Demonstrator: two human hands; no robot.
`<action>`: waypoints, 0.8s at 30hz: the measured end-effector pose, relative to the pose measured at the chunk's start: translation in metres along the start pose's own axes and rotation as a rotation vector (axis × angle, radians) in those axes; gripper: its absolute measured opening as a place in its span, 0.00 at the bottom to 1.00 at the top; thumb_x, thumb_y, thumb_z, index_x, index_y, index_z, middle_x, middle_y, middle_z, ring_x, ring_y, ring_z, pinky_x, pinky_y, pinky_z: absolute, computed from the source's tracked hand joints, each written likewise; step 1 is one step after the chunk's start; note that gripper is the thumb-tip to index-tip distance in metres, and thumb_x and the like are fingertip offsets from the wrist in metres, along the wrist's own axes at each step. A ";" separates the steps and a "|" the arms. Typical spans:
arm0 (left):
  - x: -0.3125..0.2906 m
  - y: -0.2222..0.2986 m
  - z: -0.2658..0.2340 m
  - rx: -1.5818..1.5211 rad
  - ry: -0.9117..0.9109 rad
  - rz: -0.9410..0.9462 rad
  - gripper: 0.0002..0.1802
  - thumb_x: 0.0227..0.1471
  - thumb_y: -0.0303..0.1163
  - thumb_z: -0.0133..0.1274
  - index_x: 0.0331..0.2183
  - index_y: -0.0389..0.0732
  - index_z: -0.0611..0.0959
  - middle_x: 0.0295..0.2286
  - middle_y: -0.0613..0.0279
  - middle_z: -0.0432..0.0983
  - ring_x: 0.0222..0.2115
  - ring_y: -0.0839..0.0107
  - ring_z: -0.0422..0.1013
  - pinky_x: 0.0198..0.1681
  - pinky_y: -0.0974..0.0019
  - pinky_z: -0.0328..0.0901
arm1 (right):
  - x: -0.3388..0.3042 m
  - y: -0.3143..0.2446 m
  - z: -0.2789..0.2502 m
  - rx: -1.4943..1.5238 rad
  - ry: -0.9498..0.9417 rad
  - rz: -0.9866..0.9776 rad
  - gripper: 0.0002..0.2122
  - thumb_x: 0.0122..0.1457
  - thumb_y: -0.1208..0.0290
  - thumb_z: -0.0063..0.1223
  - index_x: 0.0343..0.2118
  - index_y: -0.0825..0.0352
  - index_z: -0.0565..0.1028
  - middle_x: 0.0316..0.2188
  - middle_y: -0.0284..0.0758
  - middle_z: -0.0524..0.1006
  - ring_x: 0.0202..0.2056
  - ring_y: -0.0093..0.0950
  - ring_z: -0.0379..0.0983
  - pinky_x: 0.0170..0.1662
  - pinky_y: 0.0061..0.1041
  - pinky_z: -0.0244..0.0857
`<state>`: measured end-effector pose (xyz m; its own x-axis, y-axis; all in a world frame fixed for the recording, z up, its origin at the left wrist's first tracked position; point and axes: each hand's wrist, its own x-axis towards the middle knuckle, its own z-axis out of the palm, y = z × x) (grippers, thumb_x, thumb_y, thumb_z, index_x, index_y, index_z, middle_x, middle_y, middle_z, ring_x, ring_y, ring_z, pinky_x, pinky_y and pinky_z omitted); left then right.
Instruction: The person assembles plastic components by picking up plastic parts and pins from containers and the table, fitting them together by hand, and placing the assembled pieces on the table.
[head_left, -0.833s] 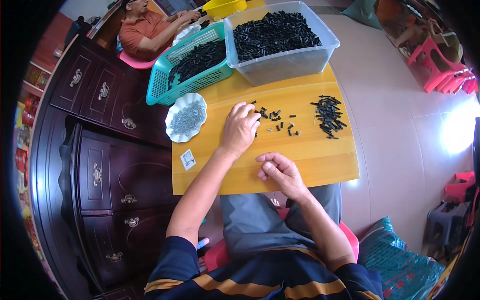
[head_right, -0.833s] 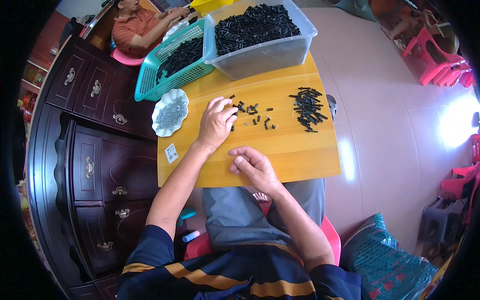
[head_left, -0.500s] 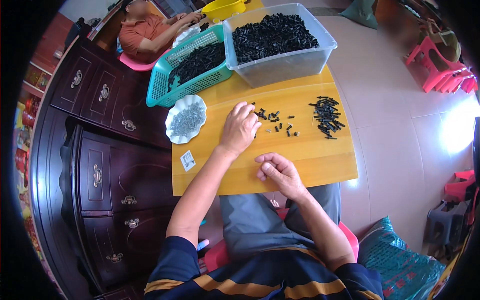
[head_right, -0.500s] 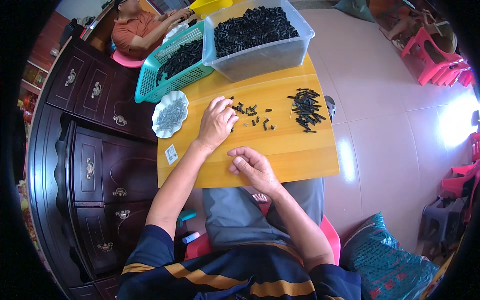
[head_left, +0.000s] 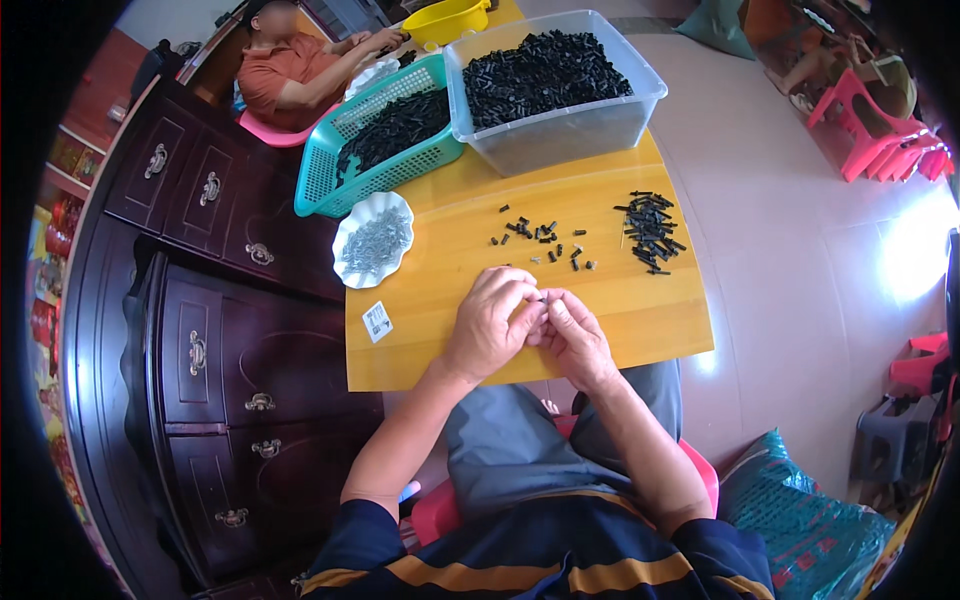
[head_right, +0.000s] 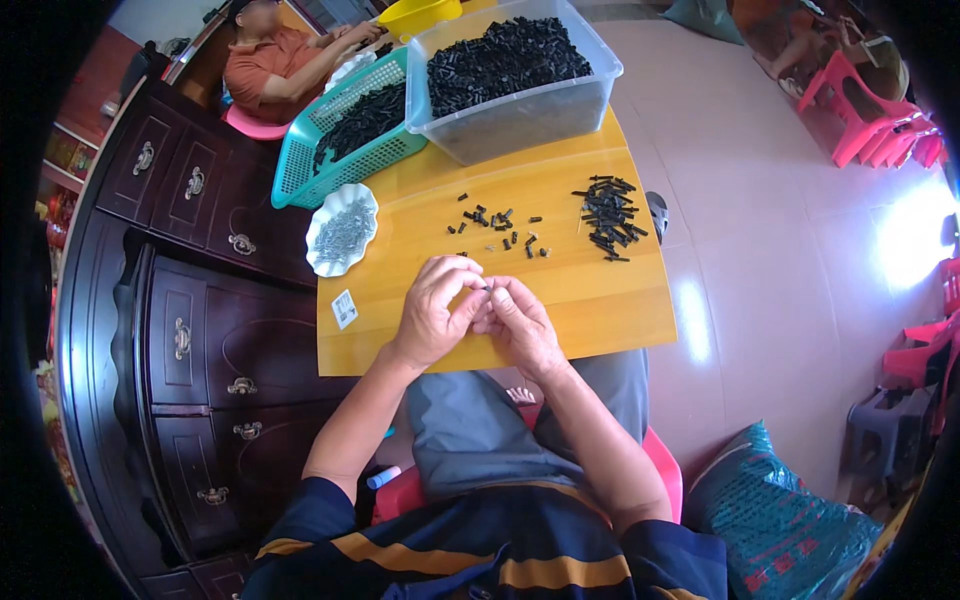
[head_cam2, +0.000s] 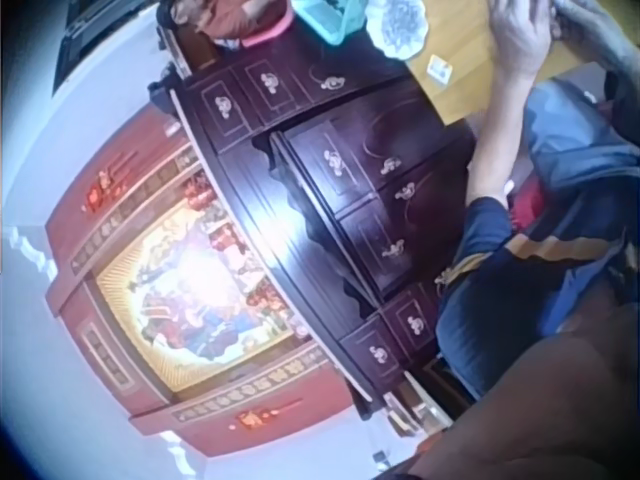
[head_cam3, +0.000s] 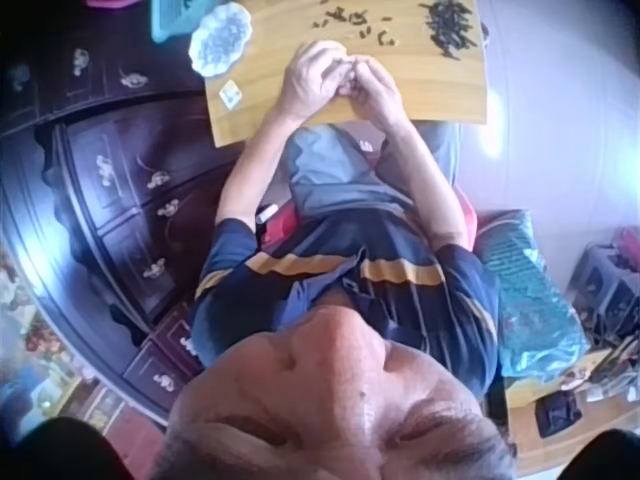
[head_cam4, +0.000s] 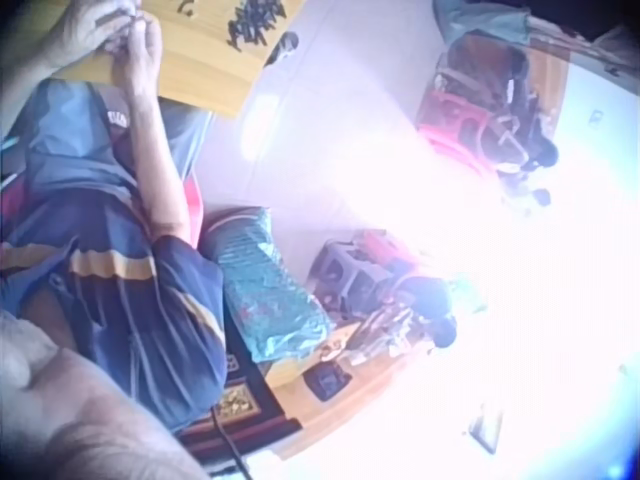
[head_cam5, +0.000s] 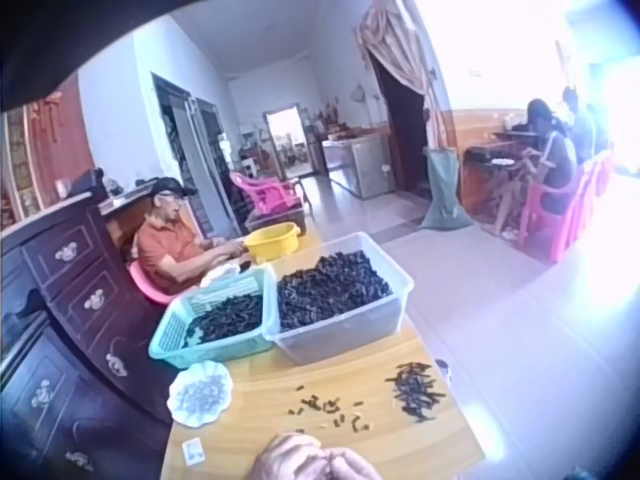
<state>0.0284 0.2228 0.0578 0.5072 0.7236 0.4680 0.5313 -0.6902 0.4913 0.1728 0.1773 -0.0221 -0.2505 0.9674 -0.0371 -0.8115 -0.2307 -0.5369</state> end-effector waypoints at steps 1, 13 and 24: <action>-0.001 0.001 0.001 -0.011 0.009 0.010 0.06 0.49 0.26 0.59 0.31 0.38 0.79 0.34 0.56 0.76 0.37 0.55 0.72 0.41 0.58 0.67 | 0.000 0.001 -0.002 -0.009 0.001 0.005 0.12 0.71 0.64 0.41 0.49 0.67 0.69 0.33 0.31 0.75 0.35 0.19 0.72 0.44 0.22 0.69; -0.007 0.010 0.026 -0.260 0.025 -0.166 0.05 0.52 0.23 0.57 0.34 0.36 0.82 0.30 0.55 0.77 0.29 0.58 0.75 0.33 0.60 0.70 | -0.035 -0.030 -0.003 -0.058 0.252 0.027 0.10 0.70 0.64 0.44 0.41 0.65 0.74 0.29 0.30 0.78 0.29 0.19 0.74 0.39 0.21 0.71; 0.007 0.013 0.082 0.081 -0.113 -0.160 0.15 0.54 0.34 0.55 0.43 0.39 0.82 0.34 0.54 0.79 0.32 0.54 0.77 0.34 0.57 0.72 | -0.082 -0.012 0.002 -0.184 0.384 -0.110 0.12 0.71 0.61 0.43 0.40 0.64 0.73 0.26 0.28 0.74 0.27 0.18 0.70 0.36 0.18 0.66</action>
<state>0.0942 0.2190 0.0069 0.4824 0.8224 0.3016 0.6617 -0.5677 0.4898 0.2023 0.1004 -0.0112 0.0750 0.9618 -0.2634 -0.7065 -0.1351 -0.6947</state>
